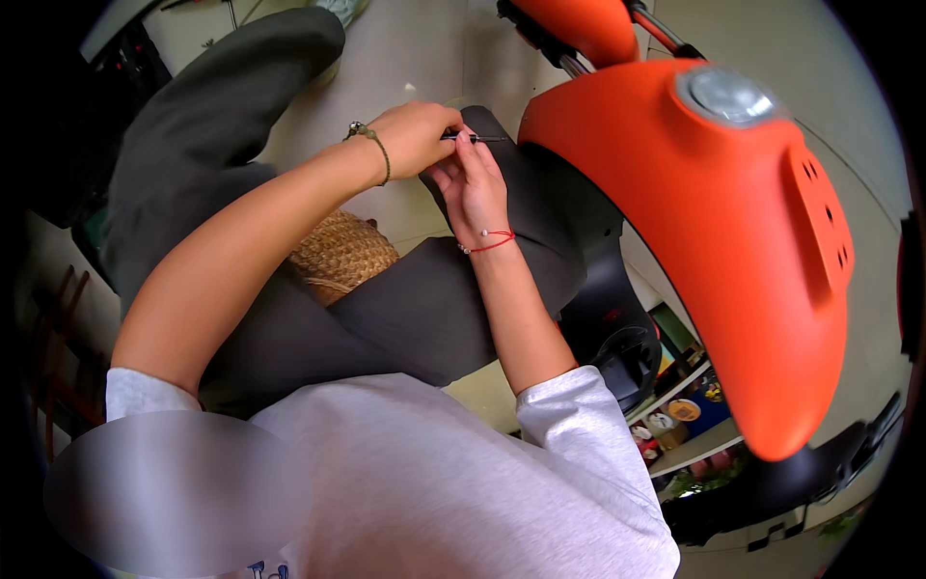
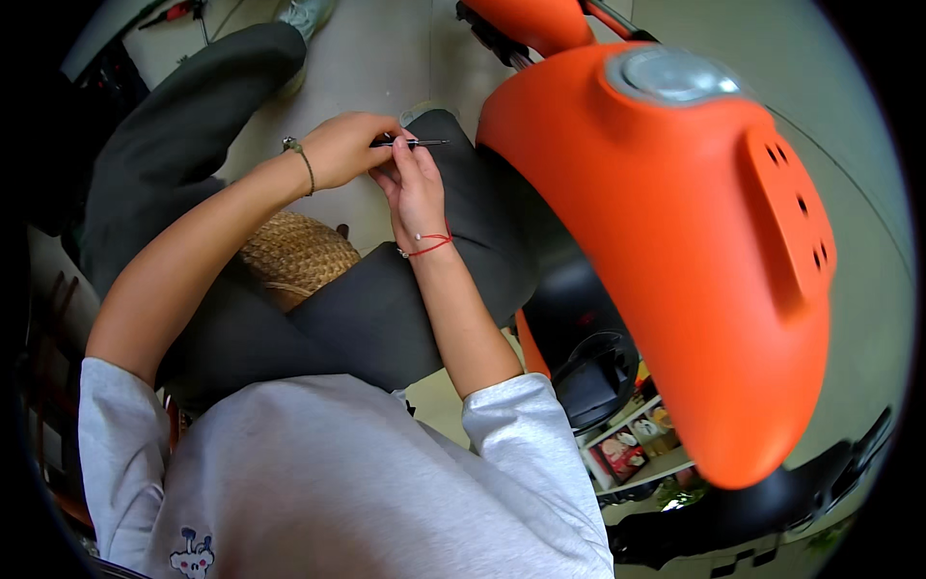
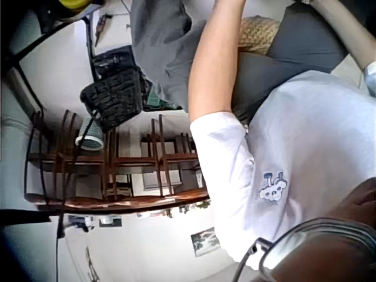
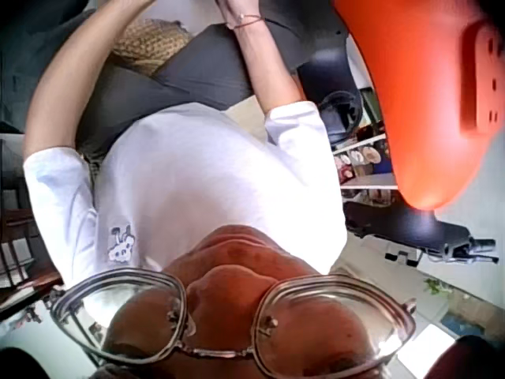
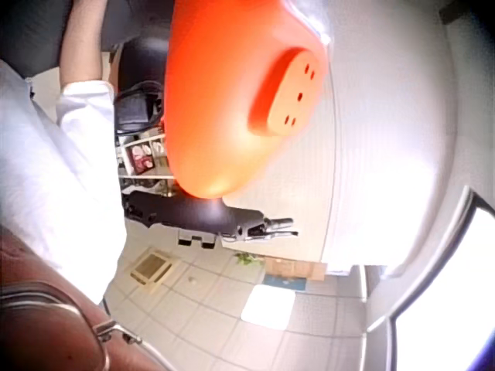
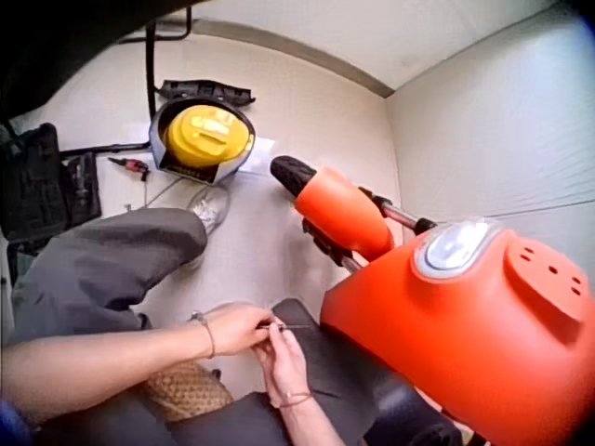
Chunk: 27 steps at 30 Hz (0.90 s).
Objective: The person uses an allen key to remove screws from a black plastic motorcycle panel and then detaches the orange front fairing from the vehicle.
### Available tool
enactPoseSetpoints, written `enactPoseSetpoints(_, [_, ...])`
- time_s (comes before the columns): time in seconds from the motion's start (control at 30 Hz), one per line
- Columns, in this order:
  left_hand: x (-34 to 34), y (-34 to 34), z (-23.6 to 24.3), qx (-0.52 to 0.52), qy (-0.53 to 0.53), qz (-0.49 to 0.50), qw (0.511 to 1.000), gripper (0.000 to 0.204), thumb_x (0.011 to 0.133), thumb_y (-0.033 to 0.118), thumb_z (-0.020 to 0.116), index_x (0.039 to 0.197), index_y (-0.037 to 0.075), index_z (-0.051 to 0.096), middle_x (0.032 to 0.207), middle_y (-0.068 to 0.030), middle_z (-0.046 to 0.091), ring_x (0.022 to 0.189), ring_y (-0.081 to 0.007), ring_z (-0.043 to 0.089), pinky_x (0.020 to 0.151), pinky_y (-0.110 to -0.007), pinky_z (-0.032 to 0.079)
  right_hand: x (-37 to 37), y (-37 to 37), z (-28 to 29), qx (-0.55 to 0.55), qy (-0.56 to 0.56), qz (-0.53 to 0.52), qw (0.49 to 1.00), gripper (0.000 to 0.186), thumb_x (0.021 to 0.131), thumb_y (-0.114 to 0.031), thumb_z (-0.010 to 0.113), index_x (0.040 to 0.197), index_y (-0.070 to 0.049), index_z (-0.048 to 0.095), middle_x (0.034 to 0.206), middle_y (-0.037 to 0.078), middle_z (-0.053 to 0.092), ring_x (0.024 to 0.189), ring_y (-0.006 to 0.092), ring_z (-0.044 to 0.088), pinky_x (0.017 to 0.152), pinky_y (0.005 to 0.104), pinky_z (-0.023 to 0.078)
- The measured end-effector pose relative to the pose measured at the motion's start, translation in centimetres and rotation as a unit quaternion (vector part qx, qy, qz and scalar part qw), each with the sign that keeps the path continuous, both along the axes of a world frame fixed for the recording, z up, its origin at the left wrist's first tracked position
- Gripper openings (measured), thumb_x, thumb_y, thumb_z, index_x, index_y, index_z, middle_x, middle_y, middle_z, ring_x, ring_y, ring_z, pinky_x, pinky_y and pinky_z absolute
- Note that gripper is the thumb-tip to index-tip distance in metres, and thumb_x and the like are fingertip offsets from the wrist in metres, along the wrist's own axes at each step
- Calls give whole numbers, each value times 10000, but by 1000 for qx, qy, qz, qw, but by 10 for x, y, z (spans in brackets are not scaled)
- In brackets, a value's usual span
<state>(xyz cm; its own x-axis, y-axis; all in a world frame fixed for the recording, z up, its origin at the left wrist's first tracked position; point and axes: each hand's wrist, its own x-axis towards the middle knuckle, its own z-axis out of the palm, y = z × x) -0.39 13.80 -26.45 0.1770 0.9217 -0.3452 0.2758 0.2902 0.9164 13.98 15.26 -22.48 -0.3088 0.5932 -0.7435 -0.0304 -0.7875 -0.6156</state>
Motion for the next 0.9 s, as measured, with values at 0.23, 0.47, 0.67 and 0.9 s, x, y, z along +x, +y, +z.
enactPoseSetpoints(0.23, [25, 9, -81, -54, -180, 111, 976, 256, 834, 117, 597, 1063, 3, 585, 1060, -141, 645, 986, -263, 618, 843, -341, 470, 6, 38, -71, -28, -98, -100, 990, 292, 947, -180, 536, 1189, -26, 480, 1142, 77, 571, 1061, 184, 549, 930, 320, 443])
enactPoseSetpoints(0.47, [44, -2, -147, -246, -441, 197, 841, 204, 880, 101, 590, 1061, 8, 573, 976, -52, 623, 891, -112, 587, 789, -247, 485, 21, 49, -96, -39, -154, -161, 974, 262, 960, -144, 501, 1190, -36, 436, 1281, 137, 514, 1166, 223, 522, 906, 307, 458])
enactPoseSetpoints(0.67, [69, 2, -151, -294, -530, 268, 749, 181, 899, 71, 576, 1067, 8, 554, 990, -50, 588, 939, -103, 582, 847, -249, 499, 33, 61, -99, -16, -141, -124, 982, 269, 961, -129, 493, 1198, -22, 423, 1294, 152, 492, 1183, 239, 510, 941, 328, 460])
enactPoseSetpoints(0.9, [74, 4, -155, -266, -523, 287, 757, 193, 893, 42, 576, 1081, 7, 554, 1034, -54, 584, 965, -112, 577, 876, -251, 491, 41, 67, -105, -36, -102, -147, 983, 251, 969, -100, 459, 1199, -10, 418, 1271, 162, 489, 1192, 255, 500, 970, 348, 453])
